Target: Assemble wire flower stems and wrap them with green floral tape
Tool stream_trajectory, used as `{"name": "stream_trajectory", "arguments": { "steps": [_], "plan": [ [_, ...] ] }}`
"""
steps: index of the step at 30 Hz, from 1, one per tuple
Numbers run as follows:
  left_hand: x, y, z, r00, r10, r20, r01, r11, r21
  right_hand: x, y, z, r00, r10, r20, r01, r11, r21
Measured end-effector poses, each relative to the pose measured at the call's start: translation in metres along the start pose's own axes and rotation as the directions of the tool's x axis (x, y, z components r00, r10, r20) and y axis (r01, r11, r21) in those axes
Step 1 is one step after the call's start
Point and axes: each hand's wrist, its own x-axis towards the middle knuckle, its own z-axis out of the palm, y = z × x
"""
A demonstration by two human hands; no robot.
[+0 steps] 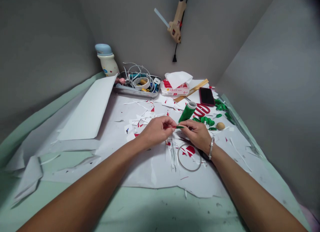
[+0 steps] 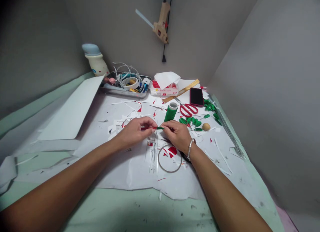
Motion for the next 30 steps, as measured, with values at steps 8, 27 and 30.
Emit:
{"name": "stream_trajectory", "arguments": {
  "steps": [8,27,30],
  "plan": [
    [0.002,-0.006,0.001,0.996,0.023,-0.091,-0.018,0.998,0.054,-0.003,-0.01,0.002,0.977,-0.164,0.134,0.186,0.968,-0.168],
    [-0.001,-0.005,0.002,0.988,0.081,0.128,-0.118,0.943,0.311,-0.001,-0.01,-0.003,0.995,-0.089,-0.034,0.086,0.993,-0.079],
    [0.0,-0.001,0.0,0.995,0.065,0.075,-0.082,0.963,0.256,-0.001,-0.005,-0.001,1.0,-0.027,0.004,0.027,0.999,-0.039]
  ]
}}
